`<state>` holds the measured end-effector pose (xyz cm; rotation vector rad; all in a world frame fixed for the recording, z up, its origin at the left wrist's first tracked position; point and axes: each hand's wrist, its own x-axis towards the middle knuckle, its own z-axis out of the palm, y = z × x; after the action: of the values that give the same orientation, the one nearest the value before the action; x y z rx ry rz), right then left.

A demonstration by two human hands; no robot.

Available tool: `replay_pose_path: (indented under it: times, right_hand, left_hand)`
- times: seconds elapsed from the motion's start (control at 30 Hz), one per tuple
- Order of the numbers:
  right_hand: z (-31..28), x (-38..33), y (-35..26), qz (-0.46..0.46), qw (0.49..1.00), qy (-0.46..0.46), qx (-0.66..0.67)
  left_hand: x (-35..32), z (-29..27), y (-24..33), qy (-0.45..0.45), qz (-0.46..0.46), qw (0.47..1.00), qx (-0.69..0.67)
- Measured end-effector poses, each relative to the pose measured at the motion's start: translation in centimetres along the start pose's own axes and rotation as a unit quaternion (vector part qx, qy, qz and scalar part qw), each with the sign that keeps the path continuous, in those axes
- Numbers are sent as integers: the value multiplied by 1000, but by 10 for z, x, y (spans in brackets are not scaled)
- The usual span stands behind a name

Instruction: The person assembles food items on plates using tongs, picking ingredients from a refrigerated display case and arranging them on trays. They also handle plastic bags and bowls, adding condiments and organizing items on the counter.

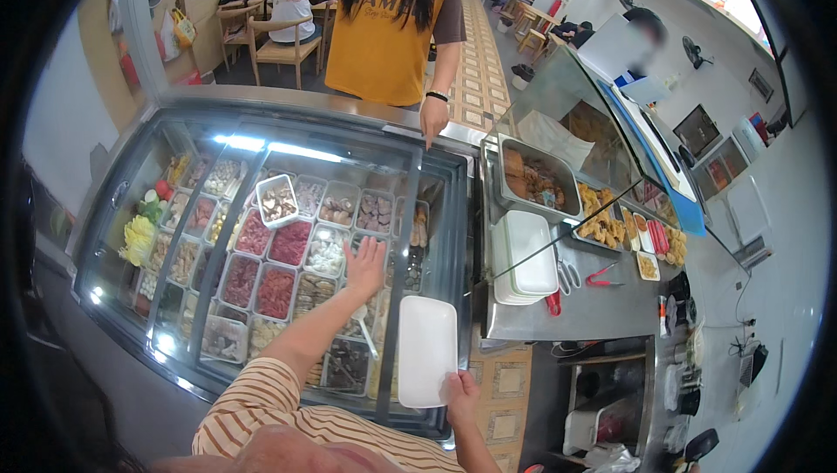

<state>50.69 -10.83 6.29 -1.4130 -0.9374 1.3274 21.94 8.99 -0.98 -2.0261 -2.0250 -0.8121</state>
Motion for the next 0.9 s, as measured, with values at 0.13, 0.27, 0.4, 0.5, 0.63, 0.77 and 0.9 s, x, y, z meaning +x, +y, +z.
replay_pose_path:
  times: [0.13, 0.27, 0.4, 0.5, 0.63, 0.77, 0.9]
  right_hand:
    - [26, -30, 13, 5, 998, 60, -16]
    - [37, -51, 21, 0, 994, 96, -52]
    - [23, -67, 37, 23, 990, 139, -30]
    - [15, -75, 27, 27, 986, 161, -30]
    - [2, -62, 35, 8, 986, 156, -58]
    - [4, -40, 36, 46, 988, 140, -36]
    - [4, -12, 23, -28, 977, 104, -183]
  left_hand:
    - [-13, -31, -91, 21, 28, 998, 55]
    - [-19, -72, -167, -47, 51, 984, 163]
    - [-16, -120, -205, -150, -18, 961, 230]
    - [-26, -116, -245, -116, -17, 956, 267]
    - [-22, -144, -252, -194, -42, 922, 333]
    - [-25, -140, -282, -198, -50, 895, 395]
    - [-20, -138, -312, -248, -91, 871, 413]
